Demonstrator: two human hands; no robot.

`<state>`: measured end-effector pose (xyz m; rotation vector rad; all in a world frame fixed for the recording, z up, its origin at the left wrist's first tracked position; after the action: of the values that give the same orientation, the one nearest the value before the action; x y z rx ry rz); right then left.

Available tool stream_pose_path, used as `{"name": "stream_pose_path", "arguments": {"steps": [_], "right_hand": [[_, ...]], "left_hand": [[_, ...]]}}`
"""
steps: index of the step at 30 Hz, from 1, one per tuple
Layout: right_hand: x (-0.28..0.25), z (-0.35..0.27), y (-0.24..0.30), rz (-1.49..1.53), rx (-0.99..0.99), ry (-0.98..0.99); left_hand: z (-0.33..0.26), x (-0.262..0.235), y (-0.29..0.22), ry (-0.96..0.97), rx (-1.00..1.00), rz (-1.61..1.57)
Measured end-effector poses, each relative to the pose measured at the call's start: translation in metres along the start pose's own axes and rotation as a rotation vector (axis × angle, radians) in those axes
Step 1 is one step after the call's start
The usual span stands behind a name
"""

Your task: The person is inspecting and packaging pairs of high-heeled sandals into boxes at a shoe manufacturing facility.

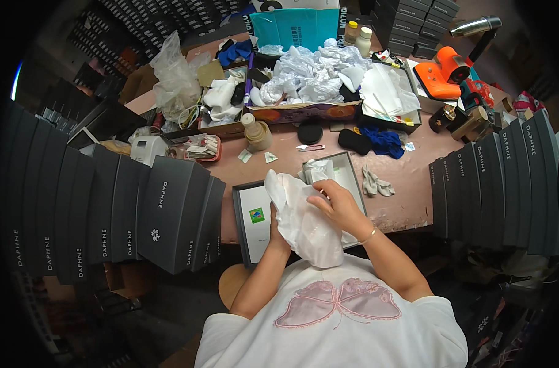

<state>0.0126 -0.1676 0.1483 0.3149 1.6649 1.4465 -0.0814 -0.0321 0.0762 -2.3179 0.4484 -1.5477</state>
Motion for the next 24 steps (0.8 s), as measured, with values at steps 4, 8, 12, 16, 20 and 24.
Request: {"name": "stream_pose_path", "arguments": {"steps": [4, 8, 12, 16, 20, 24], "right_hand": [[-0.002, -0.021, -0.004, 0.032, -0.174, 0.205], [0.008, -0.02, -0.028, 0.002, -0.265, 0.199], [0.001, 0.012, -0.005, -0.113, -0.423, -0.159], [0.014, 0.05, -0.02, -0.182, -0.456, -0.199], [-0.006, 0.03, -0.033, 0.043, -0.107, -0.282], [-0.008, -0.042, -0.038, 0.436, 0.494, 0.323]], "left_hand": [[0.003, -0.018, 0.003, -0.115, 0.058, 0.083], [0.005, -0.028, 0.006, -0.147, 0.009, 0.147], [0.001, -0.018, 0.012, -0.143, -0.08, 0.268], [0.009, 0.007, 0.006, -0.205, -0.083, 0.285], [0.007, -0.017, 0.0, -0.238, 0.132, 0.169], [0.015, -0.059, -0.003, -0.415, 0.171, 0.044]]}}
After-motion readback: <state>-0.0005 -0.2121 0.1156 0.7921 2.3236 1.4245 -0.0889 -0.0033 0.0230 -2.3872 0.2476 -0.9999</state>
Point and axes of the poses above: each hand's wrist, its own z-axis towards the middle knuckle, its own x-axis out of the palm, y = z × x, the point moved 1 cm from there along z, towards the middle knuckle, and after that the axes turned 5 degrees about z, right-handed, at the moved point
